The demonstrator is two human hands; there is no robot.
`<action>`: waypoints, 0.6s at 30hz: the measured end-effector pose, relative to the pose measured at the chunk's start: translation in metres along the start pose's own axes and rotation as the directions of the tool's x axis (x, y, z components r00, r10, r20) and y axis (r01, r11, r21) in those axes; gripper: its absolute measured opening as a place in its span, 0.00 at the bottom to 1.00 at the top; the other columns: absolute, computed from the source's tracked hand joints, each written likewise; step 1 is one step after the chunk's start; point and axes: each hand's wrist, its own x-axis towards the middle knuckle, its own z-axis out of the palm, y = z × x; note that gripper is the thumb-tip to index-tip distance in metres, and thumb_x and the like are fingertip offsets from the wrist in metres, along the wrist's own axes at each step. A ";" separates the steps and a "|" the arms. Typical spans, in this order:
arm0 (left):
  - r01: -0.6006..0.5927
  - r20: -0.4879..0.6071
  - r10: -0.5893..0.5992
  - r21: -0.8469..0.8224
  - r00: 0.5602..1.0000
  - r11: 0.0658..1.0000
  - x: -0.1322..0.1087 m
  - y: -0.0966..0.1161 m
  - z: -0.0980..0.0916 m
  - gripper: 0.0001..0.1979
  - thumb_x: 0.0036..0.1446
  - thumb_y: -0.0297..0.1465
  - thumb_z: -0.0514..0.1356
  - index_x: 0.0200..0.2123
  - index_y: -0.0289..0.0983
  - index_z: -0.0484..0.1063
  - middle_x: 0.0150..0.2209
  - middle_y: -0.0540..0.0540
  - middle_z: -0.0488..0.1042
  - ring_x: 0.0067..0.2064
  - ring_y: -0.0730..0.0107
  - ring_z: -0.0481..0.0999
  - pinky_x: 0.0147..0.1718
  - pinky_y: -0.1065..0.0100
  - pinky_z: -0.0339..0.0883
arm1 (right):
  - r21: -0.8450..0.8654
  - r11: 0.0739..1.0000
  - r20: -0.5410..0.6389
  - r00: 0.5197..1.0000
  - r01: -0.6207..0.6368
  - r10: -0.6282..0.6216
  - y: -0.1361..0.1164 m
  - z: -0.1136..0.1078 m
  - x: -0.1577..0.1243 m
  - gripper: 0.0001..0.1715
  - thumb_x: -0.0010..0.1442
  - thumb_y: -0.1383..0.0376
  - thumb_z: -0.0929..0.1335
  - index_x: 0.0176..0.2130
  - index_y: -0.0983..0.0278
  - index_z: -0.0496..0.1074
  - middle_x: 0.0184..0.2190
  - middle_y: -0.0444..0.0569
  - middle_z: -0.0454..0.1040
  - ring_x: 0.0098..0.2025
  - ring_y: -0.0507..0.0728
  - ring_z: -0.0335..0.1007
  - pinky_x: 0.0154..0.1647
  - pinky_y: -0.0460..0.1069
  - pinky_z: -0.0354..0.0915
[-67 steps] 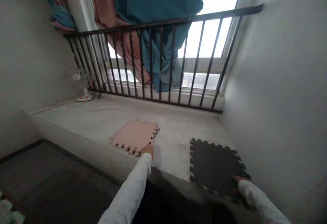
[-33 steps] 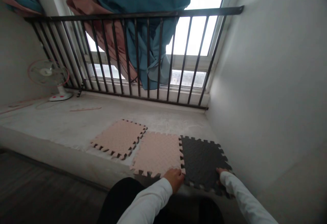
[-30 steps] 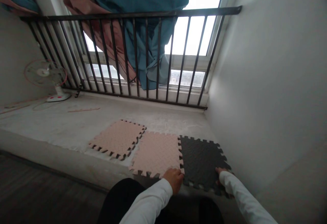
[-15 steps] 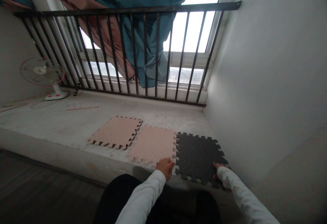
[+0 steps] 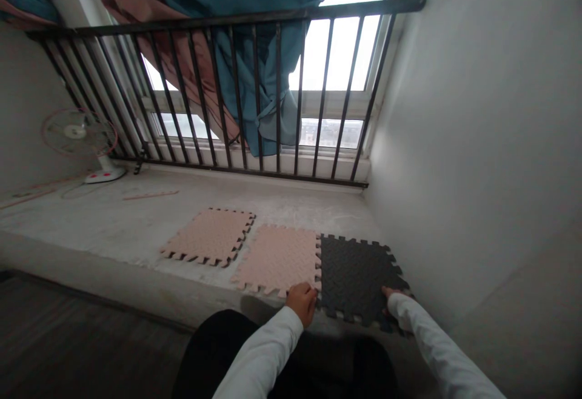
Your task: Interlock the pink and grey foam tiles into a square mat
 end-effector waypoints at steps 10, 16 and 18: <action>0.053 0.233 -0.058 0.029 0.971 0.998 0.000 0.001 0.006 0.22 0.50 0.30 0.48 0.51 0.39 0.56 0.45 0.43 0.66 0.46 0.63 0.64 0.44 0.62 0.57 | -0.098 0.994 0.076 0.996 -0.037 0.045 -0.008 -0.007 -0.007 0.37 0.32 0.69 0.70 0.46 0.61 0.64 0.46 0.54 0.69 0.48 0.62 0.63 0.48 0.54 0.60; 0.023 0.272 -0.035 0.046 0.962 0.999 -0.001 0.002 0.000 0.20 0.52 0.31 0.48 0.49 0.40 0.58 0.45 0.44 0.66 0.46 0.64 0.63 0.43 0.63 0.56 | -0.080 0.996 0.066 0.997 -0.045 0.050 -0.010 -0.012 -0.012 0.34 0.32 0.69 0.70 0.44 0.60 0.66 0.44 0.54 0.70 0.47 0.63 0.64 0.47 0.56 0.59; 0.016 0.290 -0.032 0.057 0.957 0.998 0.000 0.003 -0.002 0.19 0.52 0.31 0.47 0.49 0.40 0.59 0.45 0.43 0.66 0.46 0.63 0.63 0.43 0.63 0.56 | -0.052 0.998 0.052 0.998 -0.031 0.033 -0.011 -0.013 -0.012 0.34 0.32 0.70 0.69 0.44 0.62 0.67 0.43 0.56 0.71 0.46 0.65 0.64 0.46 0.58 0.60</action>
